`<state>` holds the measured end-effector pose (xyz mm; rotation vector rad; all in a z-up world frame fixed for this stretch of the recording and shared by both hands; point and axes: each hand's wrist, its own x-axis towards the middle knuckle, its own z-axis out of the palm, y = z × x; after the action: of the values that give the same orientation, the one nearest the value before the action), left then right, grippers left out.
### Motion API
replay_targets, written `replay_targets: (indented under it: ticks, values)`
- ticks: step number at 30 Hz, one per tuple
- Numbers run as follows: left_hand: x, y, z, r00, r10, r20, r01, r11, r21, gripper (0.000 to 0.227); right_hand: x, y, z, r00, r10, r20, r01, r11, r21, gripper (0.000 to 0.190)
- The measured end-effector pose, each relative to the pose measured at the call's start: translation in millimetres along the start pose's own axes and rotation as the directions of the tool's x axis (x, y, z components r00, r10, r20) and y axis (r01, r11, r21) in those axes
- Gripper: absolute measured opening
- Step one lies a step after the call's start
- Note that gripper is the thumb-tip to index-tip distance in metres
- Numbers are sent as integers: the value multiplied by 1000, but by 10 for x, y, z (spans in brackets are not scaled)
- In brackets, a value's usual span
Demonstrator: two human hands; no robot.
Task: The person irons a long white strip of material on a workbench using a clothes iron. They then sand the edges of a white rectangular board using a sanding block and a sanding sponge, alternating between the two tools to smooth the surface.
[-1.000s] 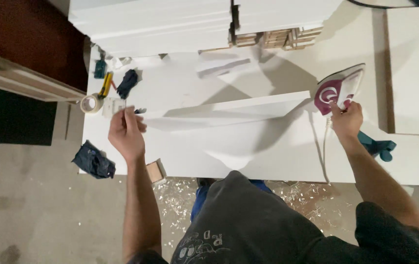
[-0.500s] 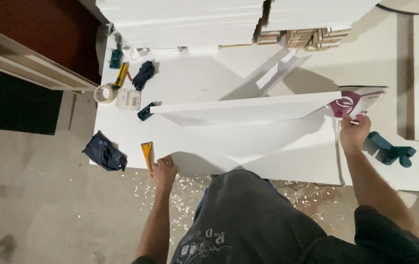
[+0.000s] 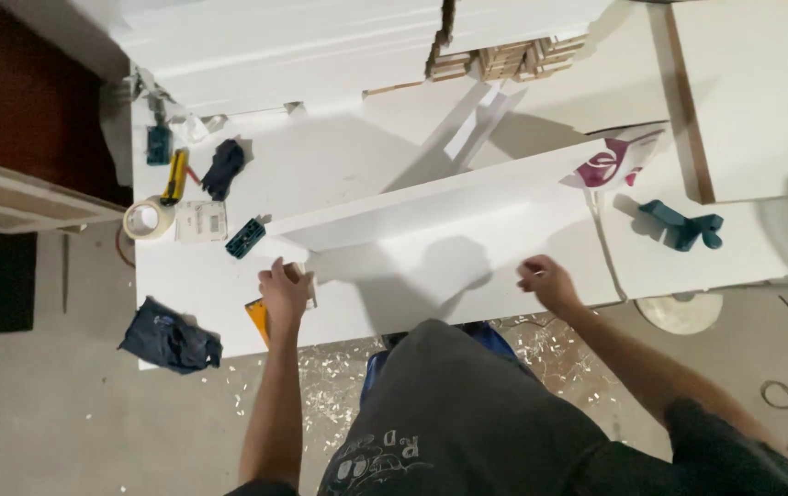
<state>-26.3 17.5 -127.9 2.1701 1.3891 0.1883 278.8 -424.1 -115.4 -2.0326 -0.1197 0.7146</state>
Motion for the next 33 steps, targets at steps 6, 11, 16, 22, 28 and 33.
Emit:
replay_targets:
  ticks: [6,11,16,22,28,33]
  values:
    - [-1168,1452,-35,813,343,470,66,748,-660,74,-909,-1232,757,738,-266,620,287,955,69,111]
    - [-1456,1881,-13,816,563,131,-276,578,-768,95,-1089,-2134,409,625,-247,741,420,906,-52,101]
    - [-840,1080,-78,860,285,-423,-490,692,-530,80,-643,-2561,-731,670,-140,729,586,702,-404,75]
    - [-10,534,-279,883,265,-388,-467,409,-784,98,405,-2828,-1768,750,-213,626,642,10,-766,78]
    - [387,510,-40,923,228,-309,-371,327,-869,77,902,-2986,-1696,785,2,619,603,-230,-764,71]
    - [420,526,-50,925,136,-354,-379,282,-881,58,1011,-3034,-1589,716,62,695,679,-292,-674,63]
